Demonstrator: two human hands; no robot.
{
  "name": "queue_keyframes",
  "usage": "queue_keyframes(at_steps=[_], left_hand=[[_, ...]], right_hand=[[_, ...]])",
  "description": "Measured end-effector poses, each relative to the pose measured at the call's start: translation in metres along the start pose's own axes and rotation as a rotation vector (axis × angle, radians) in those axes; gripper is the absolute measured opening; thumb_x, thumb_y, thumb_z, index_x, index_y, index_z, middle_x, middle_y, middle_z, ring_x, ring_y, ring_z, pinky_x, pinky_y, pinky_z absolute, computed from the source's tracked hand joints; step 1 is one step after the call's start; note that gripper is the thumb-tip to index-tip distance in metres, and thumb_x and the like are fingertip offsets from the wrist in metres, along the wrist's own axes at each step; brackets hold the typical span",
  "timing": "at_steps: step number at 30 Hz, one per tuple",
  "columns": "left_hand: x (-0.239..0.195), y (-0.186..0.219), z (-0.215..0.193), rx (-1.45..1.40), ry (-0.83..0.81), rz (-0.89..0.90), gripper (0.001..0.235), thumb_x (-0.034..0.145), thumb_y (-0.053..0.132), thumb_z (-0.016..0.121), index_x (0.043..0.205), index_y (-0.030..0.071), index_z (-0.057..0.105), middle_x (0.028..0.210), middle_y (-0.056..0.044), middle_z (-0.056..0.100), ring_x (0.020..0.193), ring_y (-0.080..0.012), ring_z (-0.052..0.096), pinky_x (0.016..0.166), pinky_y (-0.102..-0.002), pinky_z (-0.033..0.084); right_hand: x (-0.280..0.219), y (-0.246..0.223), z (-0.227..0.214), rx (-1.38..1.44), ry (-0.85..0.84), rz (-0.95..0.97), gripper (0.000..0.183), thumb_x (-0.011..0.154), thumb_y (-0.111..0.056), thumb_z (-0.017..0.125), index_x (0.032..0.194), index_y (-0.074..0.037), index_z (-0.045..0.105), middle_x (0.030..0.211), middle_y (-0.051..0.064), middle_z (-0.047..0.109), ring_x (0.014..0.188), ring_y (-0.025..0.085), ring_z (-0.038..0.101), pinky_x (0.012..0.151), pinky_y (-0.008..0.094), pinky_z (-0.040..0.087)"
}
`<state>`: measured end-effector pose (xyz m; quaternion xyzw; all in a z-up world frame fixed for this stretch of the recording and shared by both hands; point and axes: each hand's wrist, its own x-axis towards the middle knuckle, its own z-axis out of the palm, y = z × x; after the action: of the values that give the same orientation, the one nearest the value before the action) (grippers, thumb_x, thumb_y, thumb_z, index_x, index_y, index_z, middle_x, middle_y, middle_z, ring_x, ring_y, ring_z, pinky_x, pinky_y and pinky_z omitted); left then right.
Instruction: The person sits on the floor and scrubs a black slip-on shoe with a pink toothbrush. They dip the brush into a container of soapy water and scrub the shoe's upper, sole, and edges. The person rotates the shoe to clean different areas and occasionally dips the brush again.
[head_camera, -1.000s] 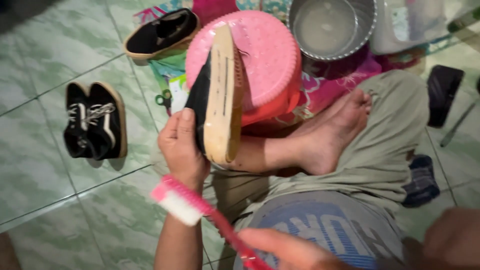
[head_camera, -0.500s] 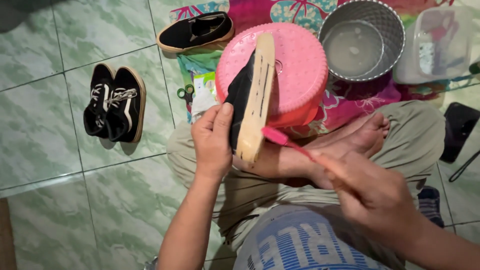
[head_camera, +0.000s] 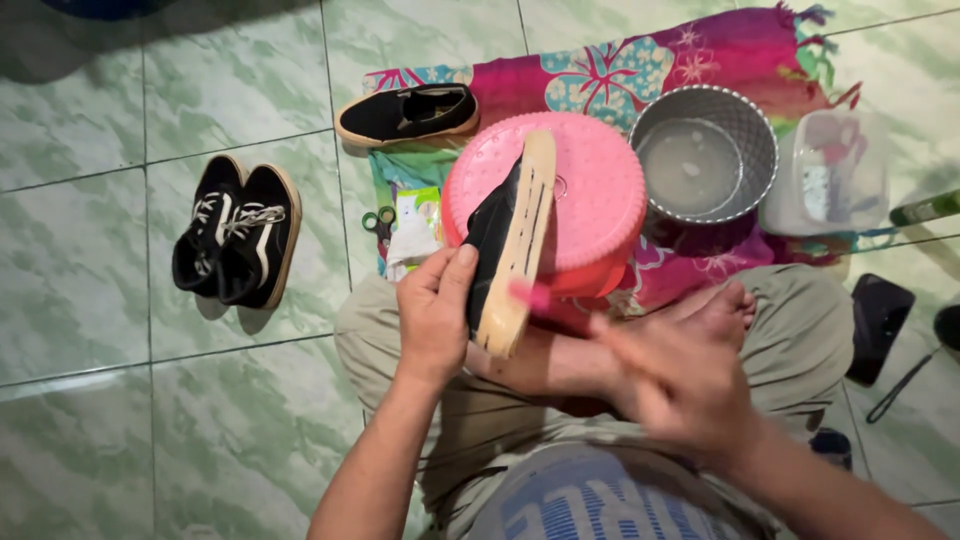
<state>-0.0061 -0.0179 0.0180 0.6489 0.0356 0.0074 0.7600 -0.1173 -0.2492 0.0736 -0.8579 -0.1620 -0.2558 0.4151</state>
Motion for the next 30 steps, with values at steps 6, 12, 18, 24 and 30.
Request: queue_keyframes(at_steps=[6, 12, 18, 24, 30], left_hand=[[0.006, -0.018, 0.002, -0.191, 0.062, -0.076, 0.026, 0.1, 0.017, 0.066, 0.08, 0.002, 0.074, 0.05, -0.011, 0.06, 0.039, -0.0134, 0.055, 0.033, -0.025, 0.046], [0.009, -0.026, -0.001, -0.294, 0.112, -0.103, 0.028, 0.1, 0.017, 0.066, 0.078, -0.001, 0.07, 0.051, -0.013, 0.06, 0.038, -0.0163, 0.057, 0.032, -0.027, 0.047], [0.015, -0.034, -0.006, -0.4, 0.134, -0.119, 0.027, 0.099, 0.017, 0.066, 0.079, -0.002, 0.068, 0.054, -0.018, 0.062, 0.039, -0.021, 0.061, 0.033, -0.031, 0.05], [0.009, -0.001, 0.008, -0.466, 0.187, -0.164, 0.027, 0.098, 0.018, 0.068, 0.084, -0.005, 0.069, 0.061, -0.02, 0.067, 0.043, -0.0222, 0.065, 0.037, -0.033, 0.054], [0.011, -0.006, 0.003, -0.468, 0.195, -0.158, 0.026, 0.097, 0.018, 0.068, 0.083, -0.004, 0.068, 0.058, -0.017, 0.065, 0.04, -0.0207, 0.062, 0.035, -0.032, 0.052]], right_hand=[[-0.003, 0.03, 0.014, -0.015, -0.002, -0.05, 0.041, 0.084, 0.006, 0.063, 0.117, -0.012, 0.08, 0.067, 0.006, 0.062, 0.054, 0.026, 0.063, 0.055, 0.028, 0.053], [0.012, 0.015, 0.027, 0.088, 0.05, -0.02, 0.039, 0.082, 0.006, 0.064, 0.112, -0.012, 0.082, 0.065, 0.001, 0.064, 0.049, 0.021, 0.059, 0.052, 0.031, 0.052], [-0.011, 0.085, 0.048, -0.037, 0.069, -0.115, 0.038, 0.081, 0.006, 0.068, 0.111, -0.013, 0.083, 0.073, 0.006, 0.068, 0.056, 0.027, 0.064, 0.055, 0.036, 0.053], [-0.008, 0.061, 0.044, 0.062, 0.075, -0.147, 0.037, 0.08, 0.007, 0.063, 0.108, -0.008, 0.082, 0.068, 0.007, 0.065, 0.049, 0.029, 0.06, 0.05, 0.039, 0.051], [0.016, 0.052, 0.053, 0.078, 0.092, -0.202, 0.035, 0.084, 0.008, 0.061, 0.108, -0.006, 0.082, 0.067, 0.008, 0.064, 0.047, 0.027, 0.058, 0.047, 0.036, 0.05]])
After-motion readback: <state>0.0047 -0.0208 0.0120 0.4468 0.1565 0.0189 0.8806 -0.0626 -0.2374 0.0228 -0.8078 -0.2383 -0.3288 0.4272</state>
